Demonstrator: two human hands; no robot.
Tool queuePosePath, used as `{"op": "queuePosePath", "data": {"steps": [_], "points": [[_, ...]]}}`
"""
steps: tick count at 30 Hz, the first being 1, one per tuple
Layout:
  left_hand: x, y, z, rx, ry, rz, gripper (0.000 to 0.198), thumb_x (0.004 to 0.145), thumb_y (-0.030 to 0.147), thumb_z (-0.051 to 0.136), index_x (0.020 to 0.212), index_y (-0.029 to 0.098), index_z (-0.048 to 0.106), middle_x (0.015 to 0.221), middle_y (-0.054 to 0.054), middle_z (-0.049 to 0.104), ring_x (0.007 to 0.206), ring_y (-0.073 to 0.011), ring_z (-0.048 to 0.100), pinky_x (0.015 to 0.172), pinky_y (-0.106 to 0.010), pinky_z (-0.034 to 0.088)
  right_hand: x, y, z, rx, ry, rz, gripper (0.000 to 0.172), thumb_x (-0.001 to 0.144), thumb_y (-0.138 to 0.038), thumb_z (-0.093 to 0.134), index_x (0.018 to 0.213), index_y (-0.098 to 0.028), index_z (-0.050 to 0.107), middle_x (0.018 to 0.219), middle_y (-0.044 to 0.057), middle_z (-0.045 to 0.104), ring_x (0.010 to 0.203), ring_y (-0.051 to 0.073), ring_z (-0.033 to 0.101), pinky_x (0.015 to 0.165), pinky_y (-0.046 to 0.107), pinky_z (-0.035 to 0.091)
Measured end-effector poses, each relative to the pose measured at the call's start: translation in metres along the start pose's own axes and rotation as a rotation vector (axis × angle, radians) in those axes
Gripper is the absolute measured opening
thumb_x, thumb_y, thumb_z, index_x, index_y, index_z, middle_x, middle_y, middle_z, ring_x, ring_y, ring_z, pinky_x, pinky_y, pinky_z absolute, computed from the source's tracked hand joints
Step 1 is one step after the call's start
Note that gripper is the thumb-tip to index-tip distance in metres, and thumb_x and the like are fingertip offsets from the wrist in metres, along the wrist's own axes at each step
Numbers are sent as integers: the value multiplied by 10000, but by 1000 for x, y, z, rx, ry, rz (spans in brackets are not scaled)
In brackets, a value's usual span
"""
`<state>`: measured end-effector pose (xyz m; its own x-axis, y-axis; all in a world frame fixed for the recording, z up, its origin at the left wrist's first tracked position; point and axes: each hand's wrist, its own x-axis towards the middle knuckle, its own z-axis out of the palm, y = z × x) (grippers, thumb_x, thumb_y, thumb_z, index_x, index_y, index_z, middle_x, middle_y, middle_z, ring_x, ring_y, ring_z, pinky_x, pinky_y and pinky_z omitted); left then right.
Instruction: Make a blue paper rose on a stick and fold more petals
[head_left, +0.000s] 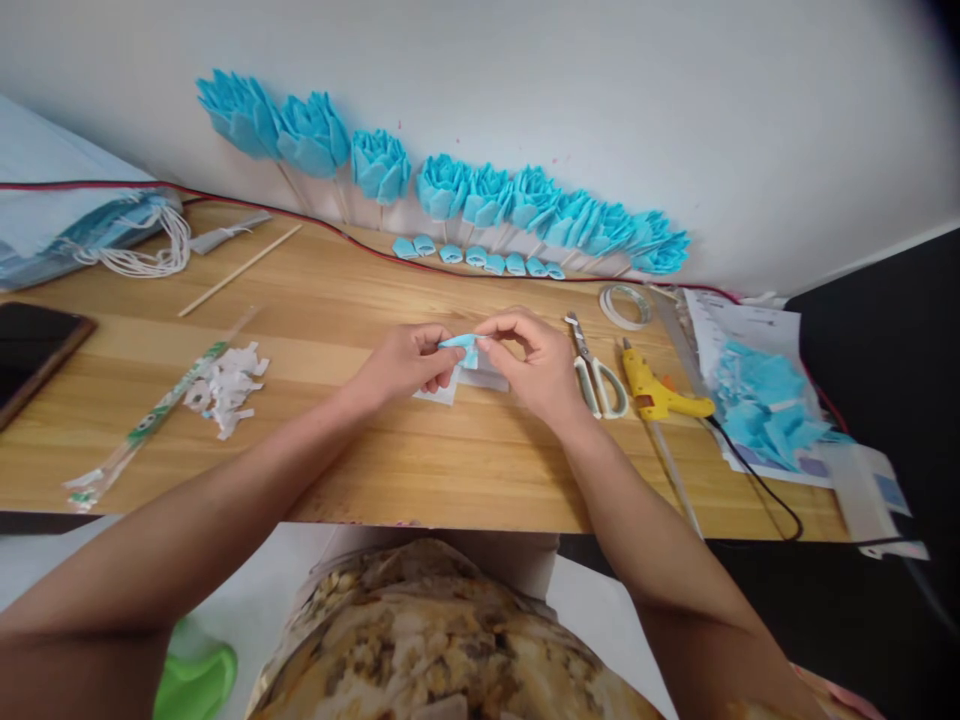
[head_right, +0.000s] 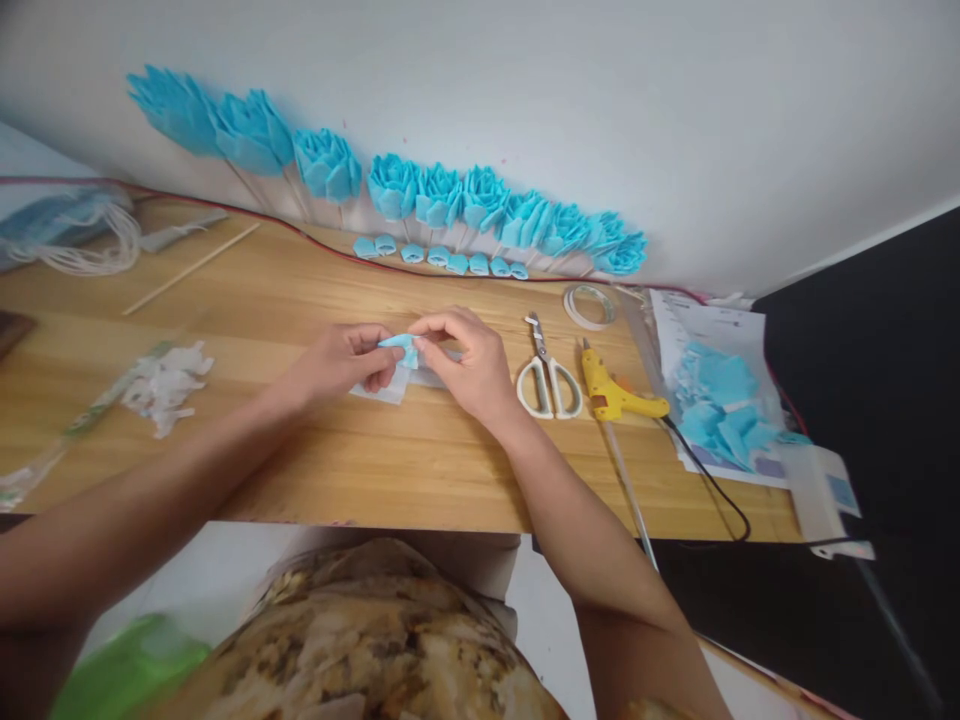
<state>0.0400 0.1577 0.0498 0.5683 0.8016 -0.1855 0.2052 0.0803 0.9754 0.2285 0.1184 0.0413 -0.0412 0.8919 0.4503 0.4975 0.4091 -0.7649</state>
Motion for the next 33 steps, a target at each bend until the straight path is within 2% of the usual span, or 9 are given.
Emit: {"op": "queuePosePath", "data": {"steps": [5,14,22,28,31,33], "points": [[1,0,-2,-46,12,6,226,824,297,621,652,176,537,517,33,559,464,-70,495,481,-193,393,1,-1,-1,-95,-6,-125,123,892,-218,652,921,-267,761,949,31,753,942,206,677,880,404,534],[2,0,-2,-105,56,31,219,835,293,617,665,167,558,525,26,572,474,-70,496,498,-198,412,0,-1,-1,-100,-44,-153,218,924,-211,617,1013,-318,785,1108,37,741,1047,208,675,954,445,517],[2,-1,-2,-159,44,74,225,805,344,647,690,169,564,561,24,594,494,-74,512,518,-206,438,-1,-1,0,-74,-49,-151,230,932,-234,605,1039,-324,787,1126,37,750,1066,213,678,966,458,519],[2,0,-1,-143,36,83,214,803,337,647,697,167,571,565,25,591,501,-73,512,519,-202,434,-3,-4,-1,65,-75,-41,211,975,-295,572,1022,-281,777,1152,47,738,1124,198,663,1019,434,497],[2,-1,-1,-134,43,76,212,807,324,644,685,166,572,557,24,583,496,-71,500,511,-199,421,-4,0,3,199,-69,97,161,939,-346,624,974,-251,749,1176,53,729,1132,204,664,927,380,544],[1,-1,0,-117,56,69,211,811,316,643,680,166,574,557,24,581,499,-72,499,511,-199,417,-4,4,5,290,-56,191,193,897,-396,674,1001,-239,713,1172,57,728,1102,203,672,877,350,562]]}}
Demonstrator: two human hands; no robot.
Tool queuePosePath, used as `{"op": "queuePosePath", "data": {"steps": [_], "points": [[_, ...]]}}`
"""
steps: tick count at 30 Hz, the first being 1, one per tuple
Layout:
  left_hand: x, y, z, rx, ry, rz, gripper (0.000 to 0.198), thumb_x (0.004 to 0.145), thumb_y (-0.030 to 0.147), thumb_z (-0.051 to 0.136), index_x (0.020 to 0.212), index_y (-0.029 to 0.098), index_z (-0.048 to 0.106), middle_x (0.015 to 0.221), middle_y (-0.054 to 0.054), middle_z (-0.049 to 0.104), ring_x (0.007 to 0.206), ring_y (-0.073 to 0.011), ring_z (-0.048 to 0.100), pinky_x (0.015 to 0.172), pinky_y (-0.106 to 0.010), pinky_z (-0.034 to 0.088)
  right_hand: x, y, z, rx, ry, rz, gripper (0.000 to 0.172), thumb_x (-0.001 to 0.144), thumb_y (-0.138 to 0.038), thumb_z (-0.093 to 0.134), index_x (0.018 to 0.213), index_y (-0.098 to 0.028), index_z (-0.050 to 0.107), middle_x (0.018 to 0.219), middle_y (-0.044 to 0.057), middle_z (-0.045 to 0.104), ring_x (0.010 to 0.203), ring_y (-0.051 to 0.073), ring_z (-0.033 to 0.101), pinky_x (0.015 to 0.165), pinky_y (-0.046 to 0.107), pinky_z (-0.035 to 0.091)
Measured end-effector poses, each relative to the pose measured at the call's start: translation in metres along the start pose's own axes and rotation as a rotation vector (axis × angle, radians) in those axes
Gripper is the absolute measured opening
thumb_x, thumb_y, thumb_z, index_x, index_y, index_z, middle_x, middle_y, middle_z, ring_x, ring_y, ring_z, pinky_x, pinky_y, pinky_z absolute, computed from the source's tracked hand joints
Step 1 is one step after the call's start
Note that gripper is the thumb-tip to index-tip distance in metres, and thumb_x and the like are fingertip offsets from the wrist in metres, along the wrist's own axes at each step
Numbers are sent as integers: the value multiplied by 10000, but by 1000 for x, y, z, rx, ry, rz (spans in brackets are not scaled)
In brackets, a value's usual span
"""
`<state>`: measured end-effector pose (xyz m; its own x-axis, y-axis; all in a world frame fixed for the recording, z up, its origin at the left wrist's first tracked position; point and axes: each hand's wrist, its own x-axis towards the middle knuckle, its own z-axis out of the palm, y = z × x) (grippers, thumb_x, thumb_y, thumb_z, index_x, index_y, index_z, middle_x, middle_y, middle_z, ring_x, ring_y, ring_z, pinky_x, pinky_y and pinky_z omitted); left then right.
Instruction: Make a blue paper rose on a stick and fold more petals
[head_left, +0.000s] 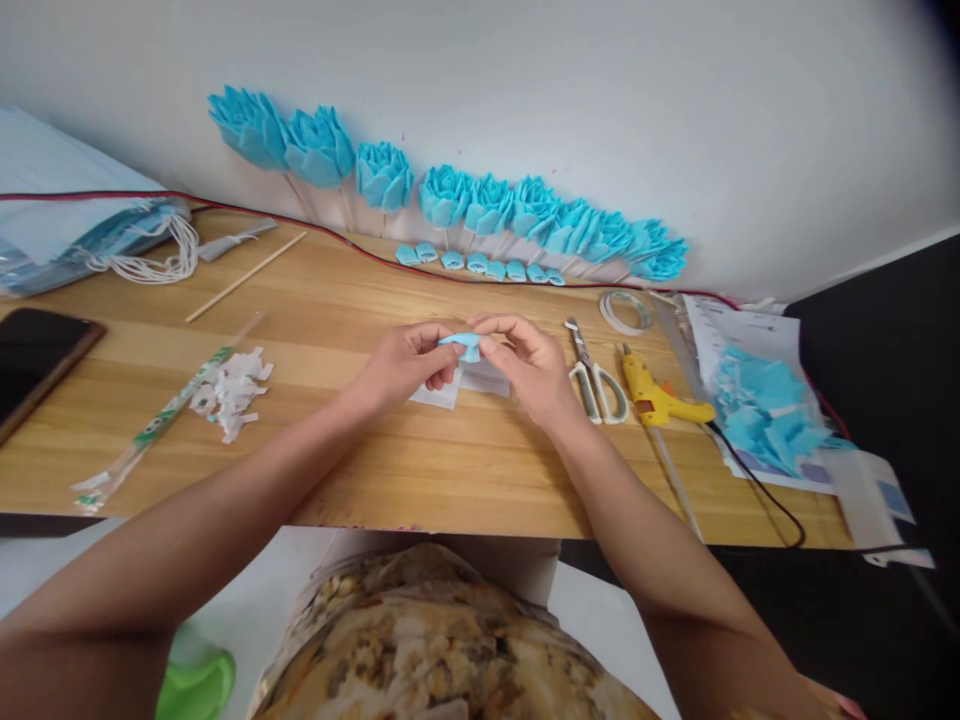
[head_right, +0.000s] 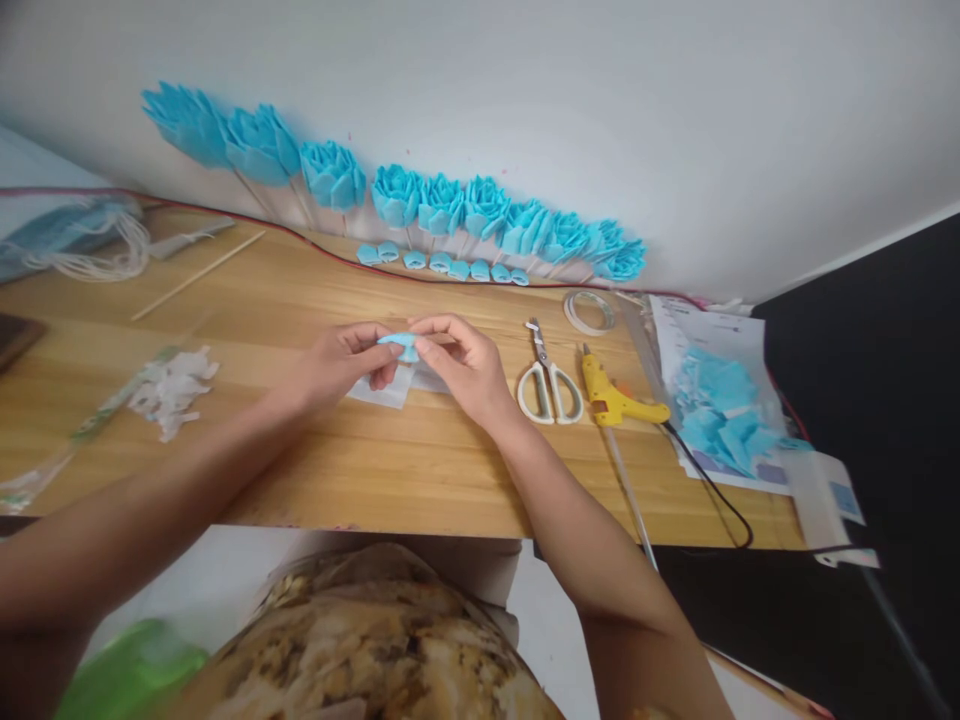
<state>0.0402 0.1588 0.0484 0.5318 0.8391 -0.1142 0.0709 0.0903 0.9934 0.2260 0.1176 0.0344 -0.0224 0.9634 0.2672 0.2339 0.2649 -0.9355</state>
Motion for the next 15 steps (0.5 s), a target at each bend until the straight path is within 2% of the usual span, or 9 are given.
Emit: {"op": "queuePosePath", "data": {"steps": [4,7,11,15], "points": [[-1,3,0,21,25,-5,218,828,294,630,665,162,570,558,25,576,507,-70,505,519,-197,420,3,4,-1,140,14,90,456,879,-483,672,1282,-286,587,1179,54,717,1086,195,669,884,350,574],[-1,4,0,20,30,-13,217,828,272,621,652,160,559,547,30,567,499,-66,503,517,-191,416,5,3,-2,200,-15,145,560,839,-520,707,1333,-299,564,1170,50,713,1067,198,668,858,348,580],[0,-1,1,24,12,-1,221,813,302,632,658,163,559,534,33,560,490,-66,495,504,-188,399,4,0,1,199,-32,176,427,777,-458,779,1132,-239,683,993,23,717,911,160,655,829,312,551],[1,-6,2,87,-48,7,261,799,354,651,651,166,547,532,27,561,483,-67,485,486,-189,370,1,0,7,159,-6,166,218,771,-372,774,910,-216,710,782,-21,669,718,115,587,686,256,491]]}}
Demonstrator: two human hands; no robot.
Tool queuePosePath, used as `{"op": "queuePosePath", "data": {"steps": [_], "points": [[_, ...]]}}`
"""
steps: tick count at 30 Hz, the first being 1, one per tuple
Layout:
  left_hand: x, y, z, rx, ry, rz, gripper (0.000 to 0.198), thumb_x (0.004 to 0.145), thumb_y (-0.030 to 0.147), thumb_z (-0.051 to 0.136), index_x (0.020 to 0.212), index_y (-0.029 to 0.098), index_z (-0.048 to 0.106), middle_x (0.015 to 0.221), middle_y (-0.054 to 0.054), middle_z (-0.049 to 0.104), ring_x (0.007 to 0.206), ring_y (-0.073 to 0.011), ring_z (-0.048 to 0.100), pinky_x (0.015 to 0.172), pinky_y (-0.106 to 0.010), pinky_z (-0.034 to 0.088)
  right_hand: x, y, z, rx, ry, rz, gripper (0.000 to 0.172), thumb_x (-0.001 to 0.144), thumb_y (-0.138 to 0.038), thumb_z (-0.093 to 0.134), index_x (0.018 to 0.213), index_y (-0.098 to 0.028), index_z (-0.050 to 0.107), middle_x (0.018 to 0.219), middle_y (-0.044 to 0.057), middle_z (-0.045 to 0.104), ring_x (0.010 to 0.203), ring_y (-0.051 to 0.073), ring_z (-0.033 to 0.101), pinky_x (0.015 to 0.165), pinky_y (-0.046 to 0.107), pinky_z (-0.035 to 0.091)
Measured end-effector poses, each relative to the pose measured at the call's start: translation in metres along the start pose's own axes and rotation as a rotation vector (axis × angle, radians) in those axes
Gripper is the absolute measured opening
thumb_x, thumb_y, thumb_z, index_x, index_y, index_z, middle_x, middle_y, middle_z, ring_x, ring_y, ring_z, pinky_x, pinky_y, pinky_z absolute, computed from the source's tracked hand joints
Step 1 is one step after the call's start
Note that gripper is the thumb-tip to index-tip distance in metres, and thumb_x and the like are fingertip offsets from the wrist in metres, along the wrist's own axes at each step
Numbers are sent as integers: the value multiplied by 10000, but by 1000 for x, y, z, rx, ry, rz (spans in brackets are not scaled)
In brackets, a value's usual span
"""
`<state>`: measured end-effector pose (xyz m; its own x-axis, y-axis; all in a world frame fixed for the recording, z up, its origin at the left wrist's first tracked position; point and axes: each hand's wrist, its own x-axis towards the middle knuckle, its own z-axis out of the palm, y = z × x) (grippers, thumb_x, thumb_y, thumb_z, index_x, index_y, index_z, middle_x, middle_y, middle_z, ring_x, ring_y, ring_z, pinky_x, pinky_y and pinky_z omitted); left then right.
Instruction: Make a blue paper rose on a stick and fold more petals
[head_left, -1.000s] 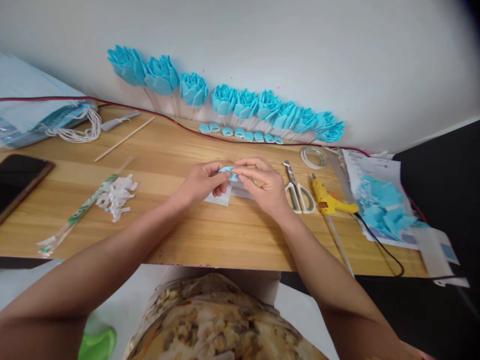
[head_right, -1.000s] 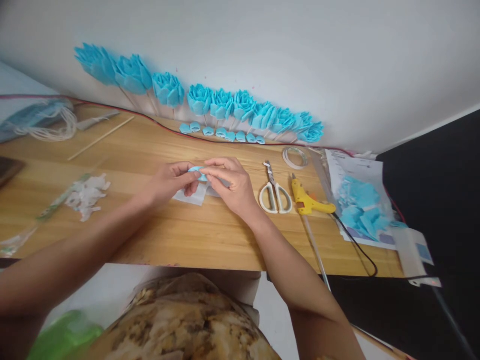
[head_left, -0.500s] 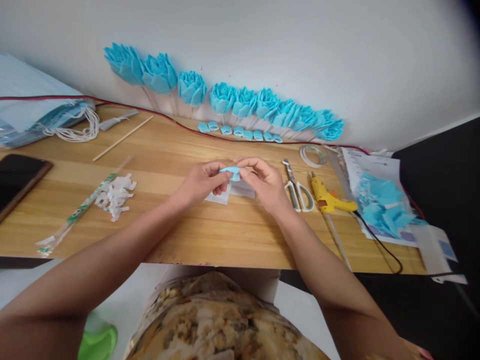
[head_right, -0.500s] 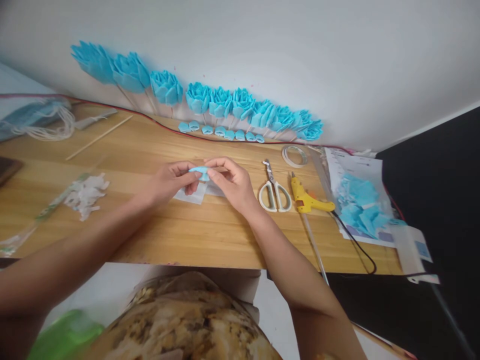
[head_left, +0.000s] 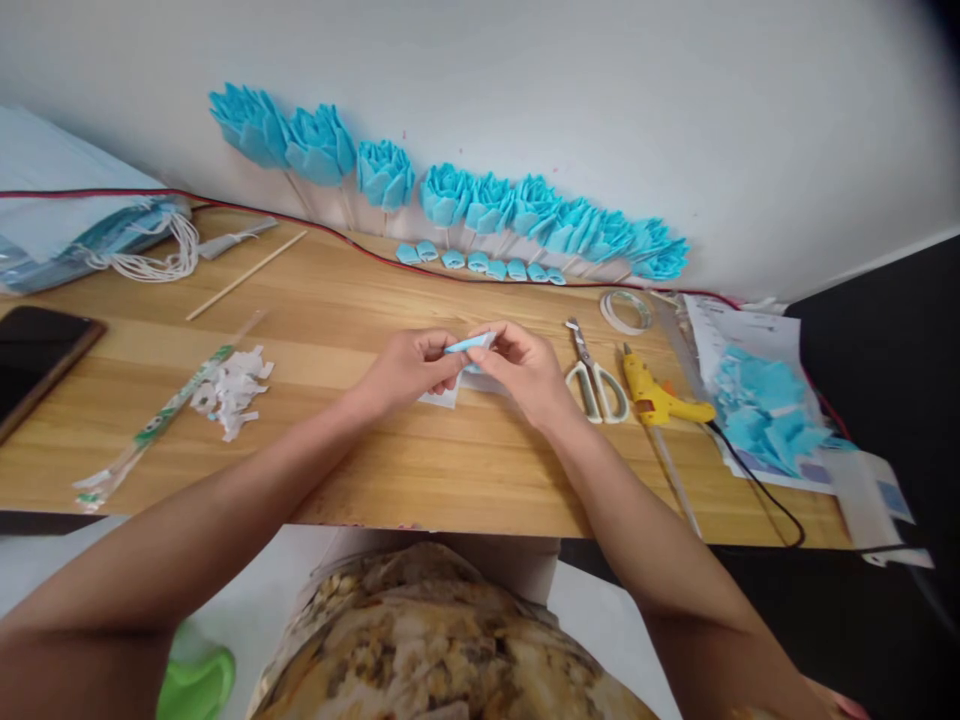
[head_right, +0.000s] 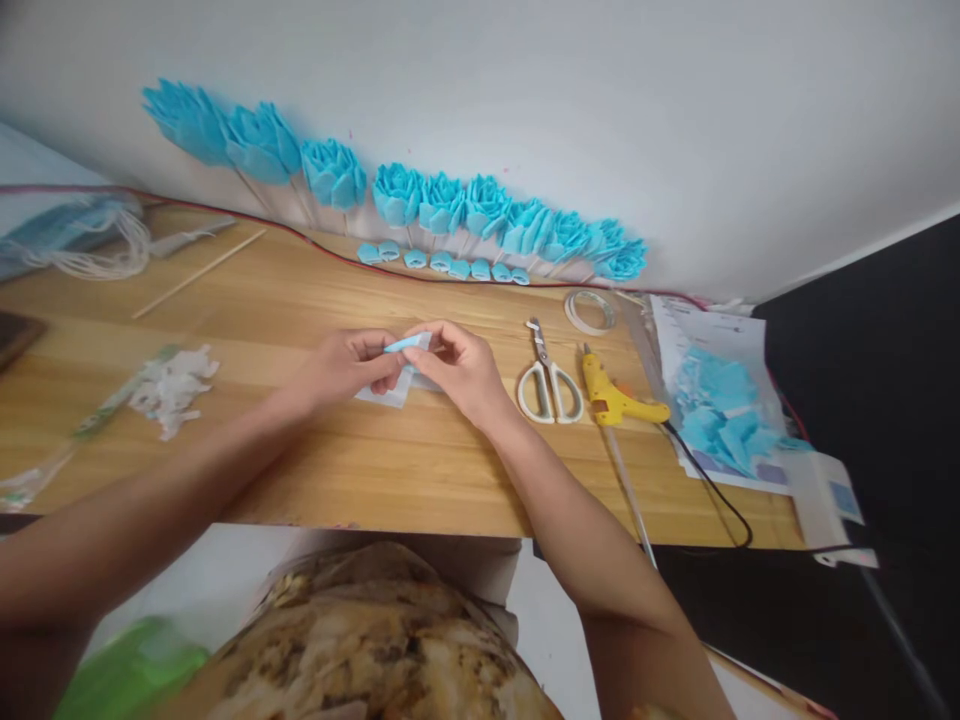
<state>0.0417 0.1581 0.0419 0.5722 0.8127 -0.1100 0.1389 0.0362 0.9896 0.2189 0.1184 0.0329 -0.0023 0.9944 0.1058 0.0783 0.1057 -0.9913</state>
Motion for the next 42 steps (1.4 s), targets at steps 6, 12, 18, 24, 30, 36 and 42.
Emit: {"op": "queuePosePath", "data": {"steps": [6,12,18,24,30,36,42], "points": [[0,-3,0,44,-43,22,239,805,352,632,670,170,554,532,34,548,467,-67,457,470,-192,347,0,3,0,-89,50,-68,134,791,-330,743,832,-205,715,730,-23,673,637,103,560,608,245,444],[-1,0,-2,33,-57,19,230,817,330,624,670,165,561,540,30,556,477,-68,467,487,-197,359,-1,-1,-2,-255,78,-174,93,827,-292,693,832,-202,719,753,-9,704,651,117,604,620,254,481],[-2,3,-2,1,-77,25,264,807,363,622,646,167,547,533,27,545,498,-77,483,504,-201,376,-2,-11,-4,-520,95,-485,68,865,-212,672,825,-213,727,771,10,705,724,147,628,690,294,504],[-3,-1,0,148,-12,135,286,812,380,601,631,167,541,553,28,518,517,-77,442,491,-200,325,-2,-8,-5,-501,97,-395,56,855,-222,658,872,-218,711,796,9,702,723,146,623,695,301,518],[-4,0,0,200,-22,110,280,828,378,585,650,166,543,566,27,508,529,-82,441,495,-203,316,2,-4,-14,-259,-23,-158,453,856,-305,660,1303,-253,617,959,6,721,778,133,654,713,287,541],[-4,-2,2,193,-50,118,251,829,372,576,692,162,563,592,30,492,558,-86,449,509,-201,314,-2,-8,-11,-342,-60,-267,373,850,-219,650,1221,-239,676,955,6,728,821,137,658,774,297,534],[-3,-1,1,180,-57,98,275,828,352,600,640,164,529,562,41,467,525,-69,418,485,-191,283,-3,-11,-7,-642,-3,-561,349,901,-161,617,1231,-264,665,891,-3,739,864,173,662,852,355,521]]}}
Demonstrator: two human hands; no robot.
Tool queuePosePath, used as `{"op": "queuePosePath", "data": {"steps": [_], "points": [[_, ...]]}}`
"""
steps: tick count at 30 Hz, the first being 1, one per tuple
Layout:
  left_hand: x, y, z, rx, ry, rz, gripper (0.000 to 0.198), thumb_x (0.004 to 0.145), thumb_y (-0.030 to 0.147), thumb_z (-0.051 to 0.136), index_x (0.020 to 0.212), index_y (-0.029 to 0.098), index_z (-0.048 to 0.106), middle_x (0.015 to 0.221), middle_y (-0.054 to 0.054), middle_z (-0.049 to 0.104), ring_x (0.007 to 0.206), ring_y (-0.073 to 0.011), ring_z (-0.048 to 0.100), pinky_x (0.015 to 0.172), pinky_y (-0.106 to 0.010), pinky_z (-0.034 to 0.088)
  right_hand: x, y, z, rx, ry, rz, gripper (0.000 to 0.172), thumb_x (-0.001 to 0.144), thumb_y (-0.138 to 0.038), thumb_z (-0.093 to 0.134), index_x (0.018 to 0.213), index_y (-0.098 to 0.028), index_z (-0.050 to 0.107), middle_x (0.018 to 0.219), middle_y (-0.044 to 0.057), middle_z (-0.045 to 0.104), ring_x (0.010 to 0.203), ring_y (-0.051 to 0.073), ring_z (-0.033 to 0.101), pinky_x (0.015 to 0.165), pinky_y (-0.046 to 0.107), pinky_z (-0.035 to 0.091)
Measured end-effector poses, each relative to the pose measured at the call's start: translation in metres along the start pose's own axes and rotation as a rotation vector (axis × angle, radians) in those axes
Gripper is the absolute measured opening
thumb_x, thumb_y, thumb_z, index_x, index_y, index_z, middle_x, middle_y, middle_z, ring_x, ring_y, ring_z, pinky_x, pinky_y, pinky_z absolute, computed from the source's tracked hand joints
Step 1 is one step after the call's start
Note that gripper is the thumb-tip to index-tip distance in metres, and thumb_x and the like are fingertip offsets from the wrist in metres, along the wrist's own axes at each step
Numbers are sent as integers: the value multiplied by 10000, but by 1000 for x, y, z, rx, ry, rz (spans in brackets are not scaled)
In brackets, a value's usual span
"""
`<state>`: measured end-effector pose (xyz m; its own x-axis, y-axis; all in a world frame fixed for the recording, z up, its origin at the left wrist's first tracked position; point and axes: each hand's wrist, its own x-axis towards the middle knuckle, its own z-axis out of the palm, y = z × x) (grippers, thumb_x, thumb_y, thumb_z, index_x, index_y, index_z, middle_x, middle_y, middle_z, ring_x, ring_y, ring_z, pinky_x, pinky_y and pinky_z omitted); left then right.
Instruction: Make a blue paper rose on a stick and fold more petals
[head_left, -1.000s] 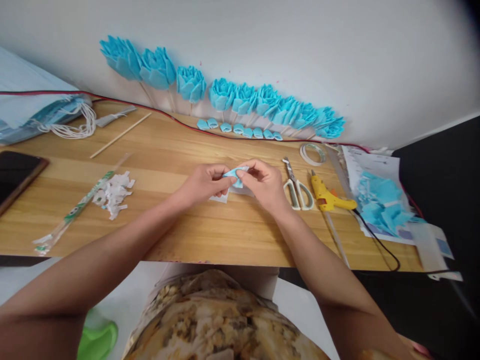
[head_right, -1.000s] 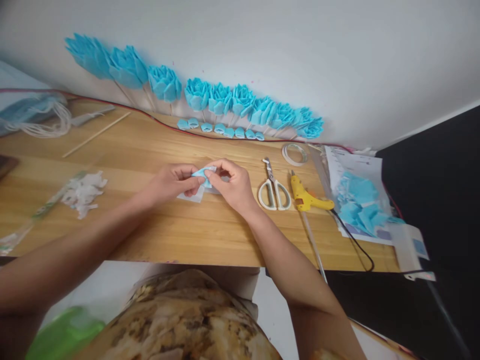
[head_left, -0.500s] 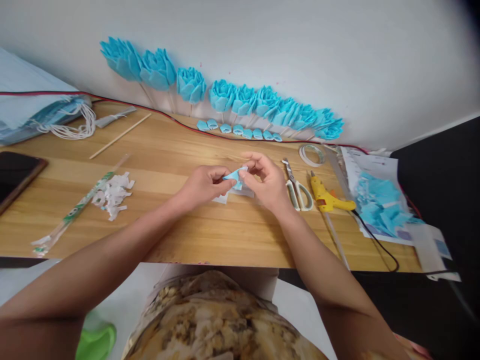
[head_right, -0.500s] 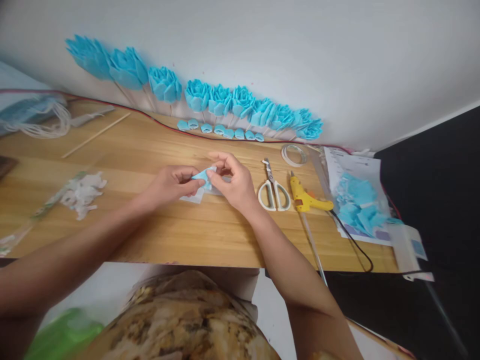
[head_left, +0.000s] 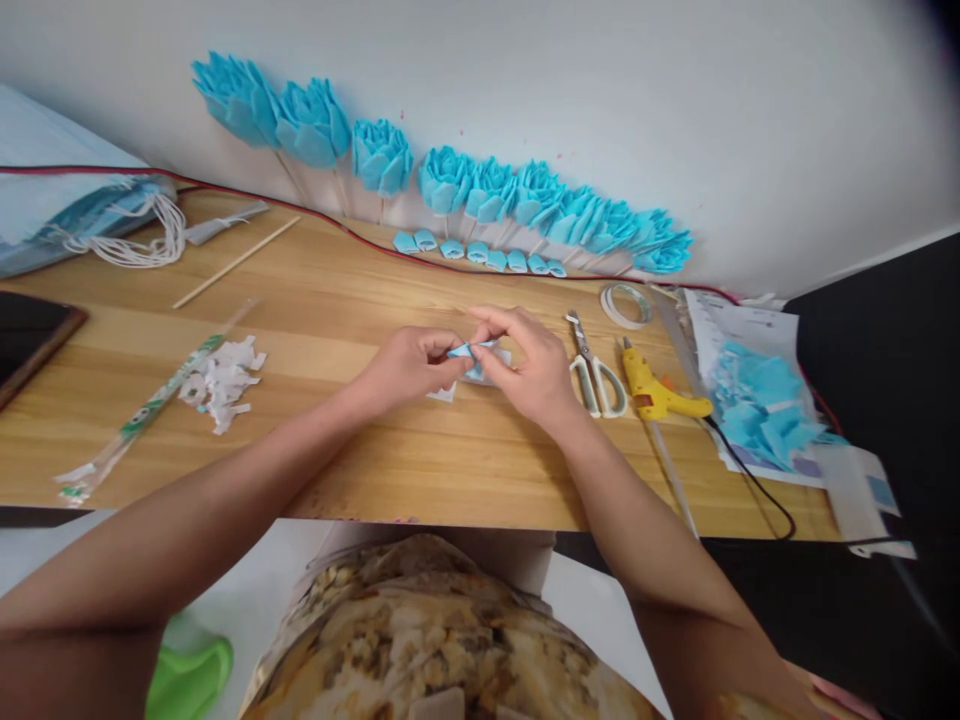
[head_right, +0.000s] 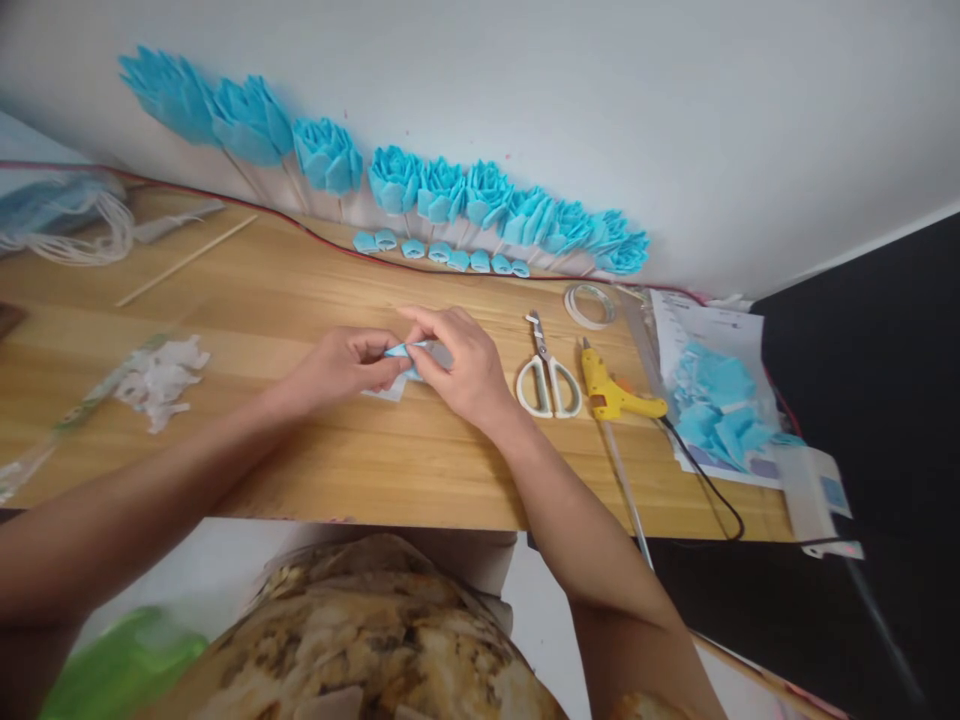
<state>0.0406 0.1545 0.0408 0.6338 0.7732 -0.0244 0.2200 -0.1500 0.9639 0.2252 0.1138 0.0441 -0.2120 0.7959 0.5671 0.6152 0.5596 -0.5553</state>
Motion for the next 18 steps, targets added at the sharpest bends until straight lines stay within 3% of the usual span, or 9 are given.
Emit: {"op": "queuePosePath", "data": {"steps": [9,14,18], "points": [[3,1,-2,-153,22,-83,247,826,295,632,636,168,538,532,32,545,490,-70,488,505,-193,393,-1,5,-2,-183,-50,-184,427,974,-164,516,1368,-311,584,1032,23,774,973,215,687,913,436,531],[3,6,-3,-211,54,-100,253,838,246,611,614,167,524,508,39,533,468,-61,485,488,-184,385,-1,6,0,-230,-7,-315,537,962,-99,510,1467,-284,501,1079,39,779,991,213,683,884,411,561],[2,8,-4,-239,72,-89,235,834,252,617,630,166,539,516,42,543,473,-61,489,491,-184,392,-1,5,0,-239,1,-325,550,966,-103,490,1487,-277,481,1108,34,779,1018,213,688,889,412,576]]}}
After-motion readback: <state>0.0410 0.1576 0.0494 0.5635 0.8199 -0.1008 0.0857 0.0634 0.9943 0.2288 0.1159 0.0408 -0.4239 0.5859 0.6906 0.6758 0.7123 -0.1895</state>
